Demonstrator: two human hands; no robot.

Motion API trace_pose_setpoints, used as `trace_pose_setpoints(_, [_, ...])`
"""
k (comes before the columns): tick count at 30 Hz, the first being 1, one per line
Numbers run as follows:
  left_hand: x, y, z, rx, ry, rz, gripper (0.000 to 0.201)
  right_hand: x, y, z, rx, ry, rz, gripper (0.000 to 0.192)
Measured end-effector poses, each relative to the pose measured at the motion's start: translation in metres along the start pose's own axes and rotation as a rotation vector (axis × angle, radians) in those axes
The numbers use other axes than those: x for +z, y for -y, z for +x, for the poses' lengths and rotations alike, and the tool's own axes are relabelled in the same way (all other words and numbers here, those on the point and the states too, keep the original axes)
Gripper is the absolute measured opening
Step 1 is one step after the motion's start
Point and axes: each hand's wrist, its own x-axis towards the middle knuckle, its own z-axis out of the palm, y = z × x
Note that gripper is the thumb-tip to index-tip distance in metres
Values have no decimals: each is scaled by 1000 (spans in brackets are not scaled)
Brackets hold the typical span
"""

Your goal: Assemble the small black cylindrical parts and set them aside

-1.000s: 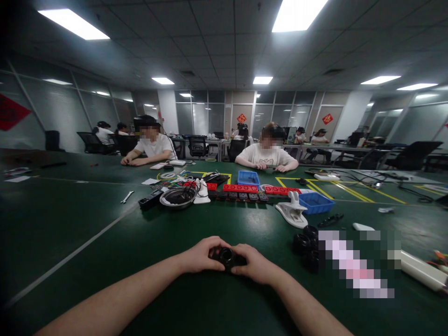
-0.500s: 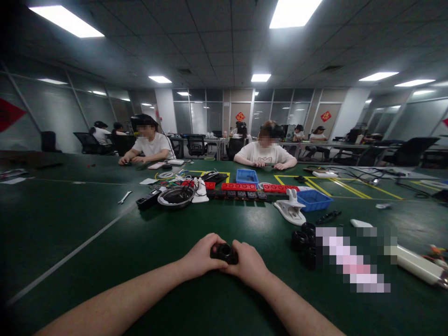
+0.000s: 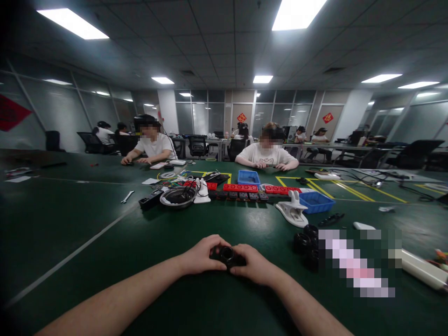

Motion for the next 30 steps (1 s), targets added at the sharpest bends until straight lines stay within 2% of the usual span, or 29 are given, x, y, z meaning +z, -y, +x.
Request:
trace_pose_setpoints(7, [0, -1, 1, -23, 8, -26, 42, 3, -6, 1, 56, -13, 16, 24])
trace_pose_setpoints(12, [7, -5, 1, -106, -57, 21, 43, 8, -6, 4, 139, -62, -5, 25])
trace_pose_setpoints(16, [17, -7, 2, -235, -179, 85, 43, 20, 0, 9, 277, -190, -170, 33])
trace_pose_setpoints(19, [21, -6, 1, -255, -244, 121, 40, 28, 9, 10, 351, -286, -363, 30])
trace_pose_setpoints(22, [18, -6, 1, -218, -220, 114, 39, 27, 14, 9, 309, -300, -439, 33])
trace_pose_setpoints(24, [14, -5, 0, -165, -175, 96, 37, 23, 12, 7, 222, -272, -372, 38])
trace_pose_setpoints(27, [7, -4, -1, -61, -87, 61, 37, 13, 4, 4, 83, -154, -193, 41])
trace_pose_setpoints(30, [3, -2, -1, 16, -26, 24, 39, 5, -1, 3, 16, -26, -48, 33])
